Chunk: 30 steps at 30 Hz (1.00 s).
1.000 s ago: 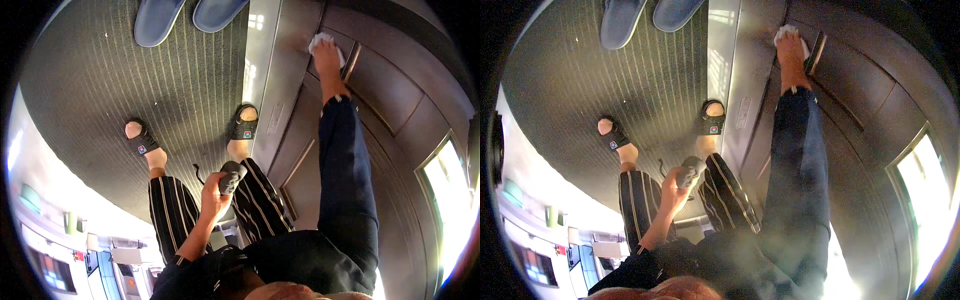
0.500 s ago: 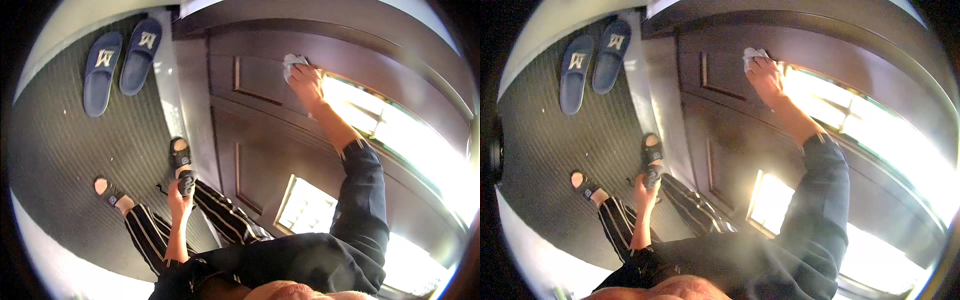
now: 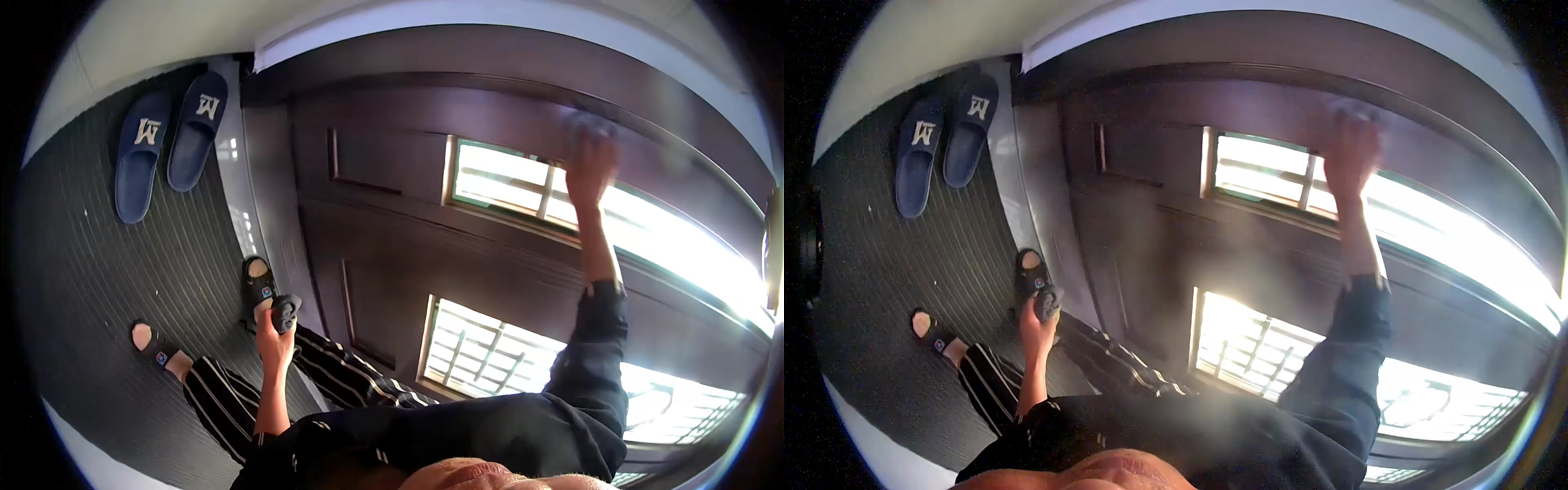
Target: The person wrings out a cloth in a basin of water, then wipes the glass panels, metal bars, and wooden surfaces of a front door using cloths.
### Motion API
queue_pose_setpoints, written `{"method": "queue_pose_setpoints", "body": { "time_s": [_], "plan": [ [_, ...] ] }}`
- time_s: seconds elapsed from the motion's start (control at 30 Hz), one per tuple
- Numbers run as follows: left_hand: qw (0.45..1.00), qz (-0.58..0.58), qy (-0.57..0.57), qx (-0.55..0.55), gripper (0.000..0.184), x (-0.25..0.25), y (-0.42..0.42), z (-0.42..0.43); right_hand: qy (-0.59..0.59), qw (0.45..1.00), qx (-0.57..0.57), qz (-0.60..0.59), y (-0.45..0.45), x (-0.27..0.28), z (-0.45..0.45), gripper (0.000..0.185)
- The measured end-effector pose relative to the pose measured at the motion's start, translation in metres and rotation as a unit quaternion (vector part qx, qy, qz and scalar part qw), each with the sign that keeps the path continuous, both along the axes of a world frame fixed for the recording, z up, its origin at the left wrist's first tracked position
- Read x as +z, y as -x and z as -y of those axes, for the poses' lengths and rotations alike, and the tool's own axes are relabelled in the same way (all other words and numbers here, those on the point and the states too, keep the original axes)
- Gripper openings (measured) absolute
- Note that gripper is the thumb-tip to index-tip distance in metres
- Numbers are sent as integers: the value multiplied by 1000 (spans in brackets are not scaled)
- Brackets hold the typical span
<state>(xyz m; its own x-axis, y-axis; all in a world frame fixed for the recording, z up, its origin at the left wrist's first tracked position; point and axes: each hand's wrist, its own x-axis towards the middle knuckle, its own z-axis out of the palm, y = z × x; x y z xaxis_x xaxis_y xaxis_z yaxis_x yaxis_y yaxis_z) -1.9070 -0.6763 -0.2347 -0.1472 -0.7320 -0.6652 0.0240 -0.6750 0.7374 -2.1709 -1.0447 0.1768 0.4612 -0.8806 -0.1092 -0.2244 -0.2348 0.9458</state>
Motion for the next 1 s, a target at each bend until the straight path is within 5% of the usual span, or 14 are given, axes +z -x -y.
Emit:
{"method": "queue_pose_setpoints", "body": {
  "time_s": [0.13,0.2,0.33,0.53,0.57,0.63,0.7,0.83,0.87,1.0],
  "plan": [
    [1000,22,-9,10,42,-18,8,-18,-194,976,-45,87,26,-161,7,29],
    [998,61,-4,-15,45,-13,3,-17,-253,958,22,136,31,-229,4,23],
    [994,104,18,-2,34,-7,4,-19,-334,927,-22,171,69,-290,-34,23],
    [997,80,6,-11,41,-7,4,-23,-386,896,-110,188,56,-192,-95,23],
    [996,82,6,-18,41,-10,5,-23,-313,862,-258,303,56,-165,-96,26],
    [996,85,30,-5,40,-17,10,-26,-188,833,-359,376,36,-98,-94,30],
    [997,67,24,-4,41,-24,17,-29,-141,942,-247,178,35,-18,-104,35],
    [997,64,38,-17,45,-21,26,-28,9,992,-116,53,25,110,-148,22],
    [998,49,36,-24,45,-18,27,-26,103,985,-133,-27,32,123,-167,21],
    [998,39,49,-30,42,-13,33,-25,11,996,-84,34,59,110,-199,25]
  ]
}}
